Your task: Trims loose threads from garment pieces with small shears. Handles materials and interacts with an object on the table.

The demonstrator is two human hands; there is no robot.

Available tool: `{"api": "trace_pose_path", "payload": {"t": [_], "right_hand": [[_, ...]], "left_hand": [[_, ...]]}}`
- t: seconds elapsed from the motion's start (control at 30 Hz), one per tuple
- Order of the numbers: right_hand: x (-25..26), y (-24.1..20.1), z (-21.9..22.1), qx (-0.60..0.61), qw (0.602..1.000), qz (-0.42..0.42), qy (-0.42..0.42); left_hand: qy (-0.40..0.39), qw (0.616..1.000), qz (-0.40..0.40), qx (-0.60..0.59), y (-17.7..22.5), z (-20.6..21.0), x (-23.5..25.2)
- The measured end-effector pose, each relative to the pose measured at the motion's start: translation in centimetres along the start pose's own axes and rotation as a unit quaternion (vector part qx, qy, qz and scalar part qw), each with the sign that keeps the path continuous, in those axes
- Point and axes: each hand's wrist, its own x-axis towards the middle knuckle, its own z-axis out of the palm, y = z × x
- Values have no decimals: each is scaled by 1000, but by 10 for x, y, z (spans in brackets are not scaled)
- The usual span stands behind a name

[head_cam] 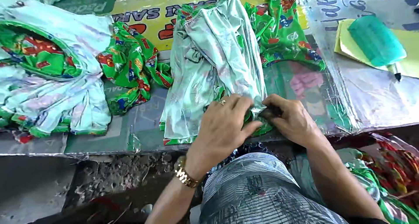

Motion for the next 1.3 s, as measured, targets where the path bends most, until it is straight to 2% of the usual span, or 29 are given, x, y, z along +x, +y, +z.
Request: {"api": "trace_pose_path", "payload": {"t": [0.03,0.1,0.17,0.23,0.3,0.4,0.43,0.47,0.5,0.53,0.57,0.6,0.63,0.67,0.73,0.8,0.9,0.97,1.03,1.1,1.17,1.23,1.3], "right_hand": [[0,0,-1,1,1000,8,0],[-3,-1,-3,4,1000,6,27],[-7,-2,-1,16,995,-43,93],[-11,-5,6,68,980,-120,143],[-14,-13,19,108,969,-166,147],[-19,-22,40,77,973,-154,156],[-19,-22,45,62,973,-150,165],[-19,-21,47,59,973,-148,169],[-20,-20,46,66,972,-151,168],[-20,-18,43,67,971,-156,166],[-21,-17,41,58,971,-161,164],[-22,-16,38,47,971,-166,165],[-23,-16,37,37,971,-170,165],[-24,-16,37,33,971,-173,164],[-25,-18,38,29,969,-180,164],[-26,-18,38,5,967,-192,169],[-28,-13,27,-120,957,-193,179],[-29,-5,17,-180,952,-180,172],[-32,-4,11,-215,956,-160,115],[-36,-7,4,-234,961,-146,15],[-40,-9,-7,-211,967,-138,-21],[-39,-11,-16,-144,980,-135,18],[-36,-20,-14,-16,988,-138,63]], "left_hand": [[15,1000,-2,-8,0,9,-4],[72,991,-54,-97,-1,15,-13],[152,950,-113,-246,5,20,-22],[209,881,-145,-399,17,27,-29],[234,799,-169,-528,25,35,-34],[257,684,-202,-651,32,42,-39],[268,657,-213,-672,34,43,-41],[279,657,-217,-666,33,45,-43],[292,695,-210,-623,32,48,-46],[299,769,-186,-534,29,52,-50],[291,854,-144,-407,25,54,-55],[278,920,-99,-258,20,55,-58],[261,957,-64,-113,18,55,-59],[239,970,-36,-13,17,55,-57],[209,977,-13,43,20,57,-50],[221,975,-10,0,20,57,-44],[271,961,-6,-49,18,52,-49],[270,963,2,-19,10,49,-62],[208,977,7,39,-1,50,-79],[134,988,-8,72,-6,50,-91],[115,991,-34,66,-2,44,-95],[148,987,-51,34,5,40,-92],[181,982,-48,20,11,40,-83]]}}
